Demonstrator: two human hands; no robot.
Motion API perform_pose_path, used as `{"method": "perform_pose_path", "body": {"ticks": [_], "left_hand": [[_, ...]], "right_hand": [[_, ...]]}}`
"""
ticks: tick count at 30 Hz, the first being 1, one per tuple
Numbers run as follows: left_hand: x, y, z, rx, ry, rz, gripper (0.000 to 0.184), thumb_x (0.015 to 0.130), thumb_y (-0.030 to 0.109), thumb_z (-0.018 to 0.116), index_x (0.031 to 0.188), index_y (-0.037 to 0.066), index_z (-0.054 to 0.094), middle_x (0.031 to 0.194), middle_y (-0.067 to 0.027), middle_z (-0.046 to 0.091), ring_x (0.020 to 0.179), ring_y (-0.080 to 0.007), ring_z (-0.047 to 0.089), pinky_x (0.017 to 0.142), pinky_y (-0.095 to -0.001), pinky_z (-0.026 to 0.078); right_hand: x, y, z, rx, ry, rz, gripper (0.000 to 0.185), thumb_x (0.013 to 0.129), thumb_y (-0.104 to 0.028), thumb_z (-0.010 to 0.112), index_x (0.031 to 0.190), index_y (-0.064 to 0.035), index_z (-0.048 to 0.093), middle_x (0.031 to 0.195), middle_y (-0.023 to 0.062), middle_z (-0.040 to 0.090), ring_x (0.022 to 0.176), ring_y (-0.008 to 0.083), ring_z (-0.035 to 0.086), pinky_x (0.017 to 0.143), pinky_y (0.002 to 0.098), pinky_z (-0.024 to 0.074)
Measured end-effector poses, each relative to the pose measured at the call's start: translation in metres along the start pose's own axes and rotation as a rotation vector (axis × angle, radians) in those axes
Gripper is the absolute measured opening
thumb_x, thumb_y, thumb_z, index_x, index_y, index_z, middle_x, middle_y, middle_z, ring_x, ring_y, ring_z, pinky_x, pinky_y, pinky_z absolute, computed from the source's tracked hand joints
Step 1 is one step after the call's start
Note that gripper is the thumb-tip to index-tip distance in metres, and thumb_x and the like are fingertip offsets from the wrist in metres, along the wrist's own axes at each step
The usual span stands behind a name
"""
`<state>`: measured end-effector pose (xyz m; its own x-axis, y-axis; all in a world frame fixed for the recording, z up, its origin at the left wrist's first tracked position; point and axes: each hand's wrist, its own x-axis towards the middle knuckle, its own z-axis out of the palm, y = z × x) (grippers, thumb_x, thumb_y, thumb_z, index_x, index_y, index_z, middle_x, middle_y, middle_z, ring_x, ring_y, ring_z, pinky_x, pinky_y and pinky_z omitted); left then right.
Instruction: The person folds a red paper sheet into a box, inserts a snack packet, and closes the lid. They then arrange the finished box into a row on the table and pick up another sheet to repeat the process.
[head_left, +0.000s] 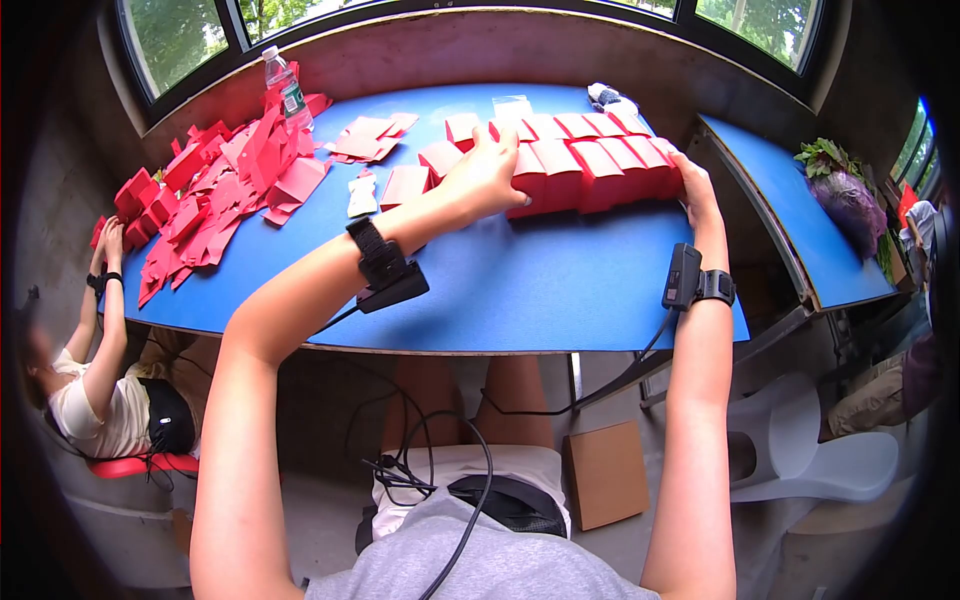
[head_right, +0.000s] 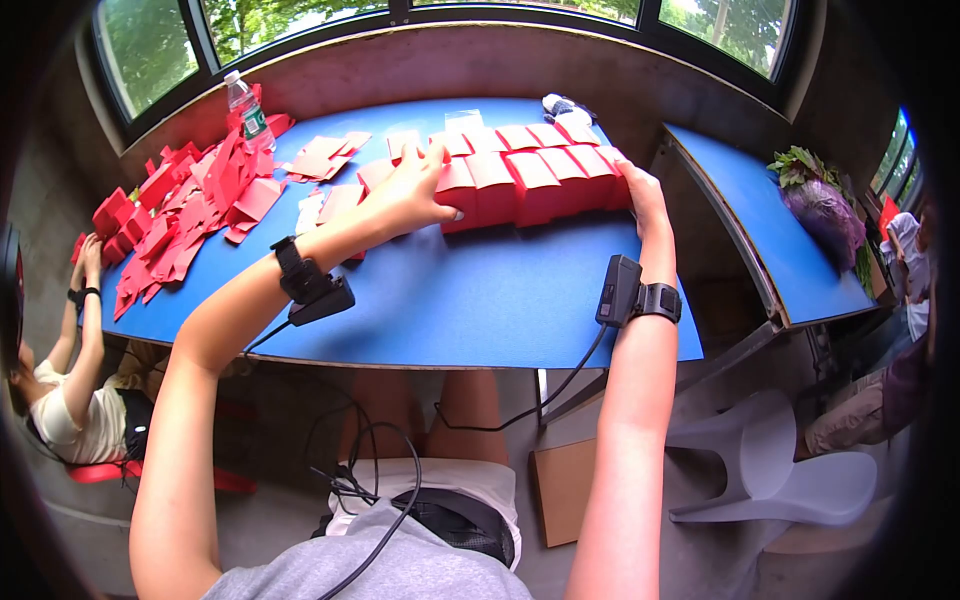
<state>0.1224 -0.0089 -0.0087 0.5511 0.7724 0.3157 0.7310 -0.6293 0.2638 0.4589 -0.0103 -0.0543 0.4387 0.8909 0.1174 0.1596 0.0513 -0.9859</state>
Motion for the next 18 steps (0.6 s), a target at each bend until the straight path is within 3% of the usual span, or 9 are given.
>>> {"method": "perform_pose_path", "body": {"ticks": [2,4,9,11,18], "left_hand": [[-0.005,-0.002,0.001,0.029,0.003,0.011,0.073,0.068,0.023,0.075,0.120,-0.012,0.036,0.120,-0.0419,0.035,0.096,-0.0455,0.058,0.090,-0.0402,0.048],[-0.011,-0.005,-0.002,0.046,0.029,0.026,0.072,0.068,0.022,0.075,0.119,-0.012,0.037,0.118,-0.0410,0.037,0.095,-0.0452,0.058,0.089,-0.0404,0.049],[-0.017,-0.007,-0.008,0.021,0.091,0.070,0.069,0.067,0.019,0.076,0.117,-0.011,0.039,0.115,-0.0376,0.044,0.095,-0.0428,0.058,0.085,-0.0413,0.050],[-0.016,-0.001,-0.012,0.037,-0.041,-0.054,0.071,0.066,0.023,0.077,0.117,-0.011,0.039,0.112,-0.0333,0.049,0.099,-0.0405,0.056,0.085,-0.0412,0.049],[-0.009,-0.027,0.001,0.088,0.039,0.031,0.072,0.066,0.034,0.074,0.115,-0.010,0.044,0.111,-0.0281,0.052,0.106,-0.0381,0.053,0.089,-0.0407,0.045]], "right_hand": [[-0.002,-0.003,0.002,-0.010,-0.022,0.037,0.050,0.085,-0.040,0.054,0.118,-0.0026,0.058,0.105,0.0098,0.064,0.094,0.0185,0.060,0.087,0.0327,0.0434],[-0.008,-0.008,0.005,-0.028,-0.075,0.045,0.052,0.085,-0.038,0.057,0.116,0.0030,0.058,0.105,0.0123,0.064,0.095,0.0179,0.059,0.086,0.0287,0.0430],[0.002,0.002,0.011,-0.036,-0.134,0.013,0.054,0.087,-0.040,0.057,0.119,0.0037,0.057,0.110,0.0124,0.062,0.100,0.0175,0.057,0.090,0.0296,0.0411],[0.006,0.007,0.011,-0.005,-0.158,-0.025,0.056,0.088,-0.042,0.056,0.120,0.0040,0.056,0.112,0.0125,0.061,0.102,0.0173,0.056,0.092,0.0299,0.0398],[0.010,0.009,0.013,-0.080,-0.202,-0.029,0.061,0.089,-0.047,0.053,0.124,0.0037,0.052,0.118,0.0122,0.058,0.107,0.0173,0.052,0.097,0.0293,0.0354]]}}
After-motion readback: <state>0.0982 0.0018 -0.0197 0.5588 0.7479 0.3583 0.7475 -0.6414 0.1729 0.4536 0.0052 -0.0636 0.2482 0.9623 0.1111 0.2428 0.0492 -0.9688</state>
